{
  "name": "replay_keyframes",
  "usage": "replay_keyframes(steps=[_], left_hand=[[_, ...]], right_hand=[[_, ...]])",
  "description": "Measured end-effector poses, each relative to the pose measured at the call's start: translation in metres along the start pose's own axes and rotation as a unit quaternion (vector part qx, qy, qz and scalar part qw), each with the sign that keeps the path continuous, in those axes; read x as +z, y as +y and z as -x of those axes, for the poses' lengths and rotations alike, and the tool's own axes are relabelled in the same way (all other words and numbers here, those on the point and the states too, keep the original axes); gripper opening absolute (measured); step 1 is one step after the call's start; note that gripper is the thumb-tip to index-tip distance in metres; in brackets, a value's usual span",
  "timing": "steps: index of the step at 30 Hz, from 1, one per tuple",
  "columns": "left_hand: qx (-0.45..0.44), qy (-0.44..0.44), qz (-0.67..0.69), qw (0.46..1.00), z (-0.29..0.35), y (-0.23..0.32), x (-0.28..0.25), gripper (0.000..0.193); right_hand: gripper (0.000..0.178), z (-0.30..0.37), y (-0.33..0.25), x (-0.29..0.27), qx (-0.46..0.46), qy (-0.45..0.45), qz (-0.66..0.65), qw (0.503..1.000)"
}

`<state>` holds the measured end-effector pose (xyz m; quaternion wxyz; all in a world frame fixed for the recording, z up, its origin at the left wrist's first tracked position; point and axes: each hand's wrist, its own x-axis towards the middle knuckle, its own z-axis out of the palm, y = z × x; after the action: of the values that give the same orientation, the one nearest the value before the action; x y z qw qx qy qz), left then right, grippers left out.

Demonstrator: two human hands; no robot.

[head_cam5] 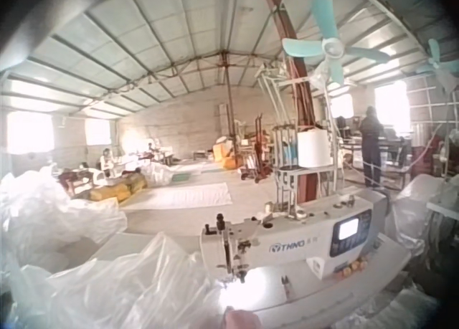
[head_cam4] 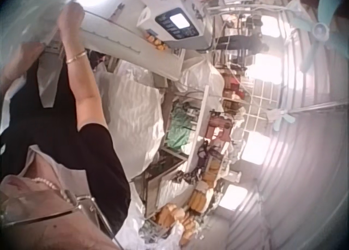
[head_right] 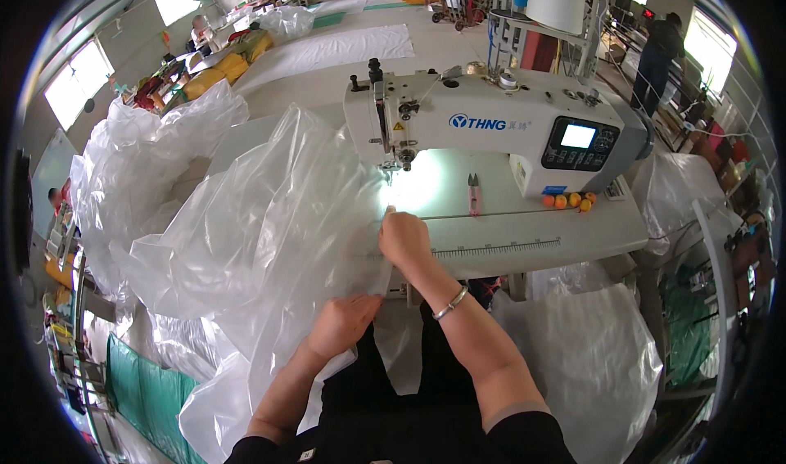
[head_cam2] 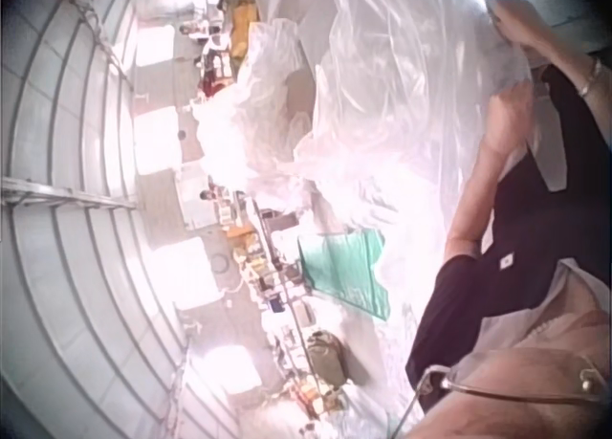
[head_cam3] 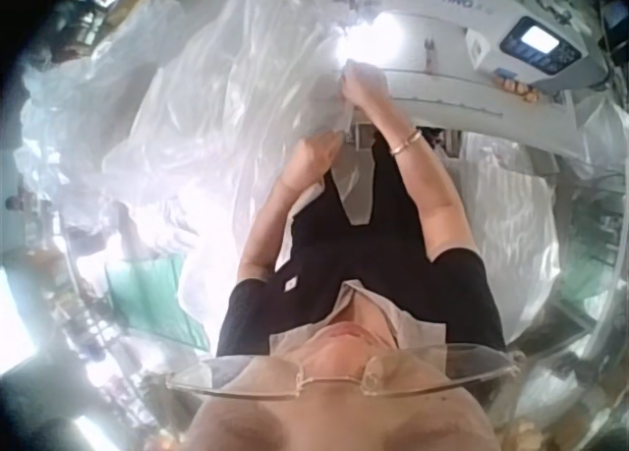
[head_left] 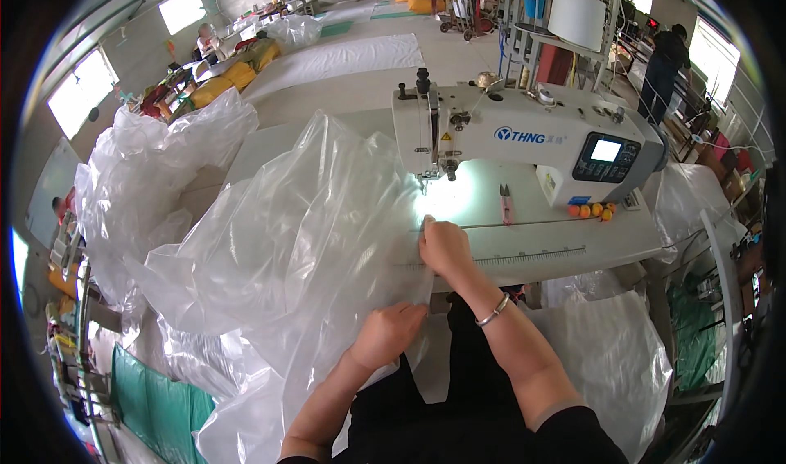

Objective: The person aligns and sews large white plastic sheets using an industrial sewing machine. They repeatedly fold edges, guide the material under the needle, and trim excess plastic with scissors. The process is continuous, with the person handling the plastic to maintain alignment during stitching.

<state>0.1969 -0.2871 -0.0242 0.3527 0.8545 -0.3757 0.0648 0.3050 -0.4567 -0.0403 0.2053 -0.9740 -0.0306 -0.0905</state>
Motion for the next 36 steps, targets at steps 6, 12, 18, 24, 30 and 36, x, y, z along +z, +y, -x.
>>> replay_keyframes(steps=[6, 12, 18, 24, 30, 36], left_hand=[[-0.067, 0.049, 0.095, 0.992, -0.035, 0.005, 0.017, 0.011], [-0.167, -0.135, 0.113, 0.97, -0.044, 0.0, 0.006, 0.018], [0.022, 0.053, -0.15, 0.987, -0.081, 0.011, 0.025, 0.026], [0.03, 0.028, -0.189, 0.981, -0.072, -0.02, 0.039, 0.029], [0.041, 0.047, -0.196, 0.979, -0.08, -0.019, 0.037, 0.023], [0.077, 0.067, -0.163, 0.981, -0.098, -0.045, 0.033, 0.023]], right_hand=[[0.016, -0.033, 0.025, 0.015, -0.039, 0.051, 0.013, 0.998], [0.019, 0.028, 0.03, 0.002, -0.061, 0.014, -0.022, 0.998], [0.027, 0.088, 0.014, -0.007, -0.053, 0.042, -0.062, 0.996], [0.044, 0.111, 0.006, -0.016, -0.032, 0.063, -0.116, 0.991], [0.053, 0.102, 0.004, -0.005, -0.028, 0.057, -0.086, 0.994], [0.032, 0.078, -0.003, -0.009, -0.021, 0.007, -0.063, 0.998]])
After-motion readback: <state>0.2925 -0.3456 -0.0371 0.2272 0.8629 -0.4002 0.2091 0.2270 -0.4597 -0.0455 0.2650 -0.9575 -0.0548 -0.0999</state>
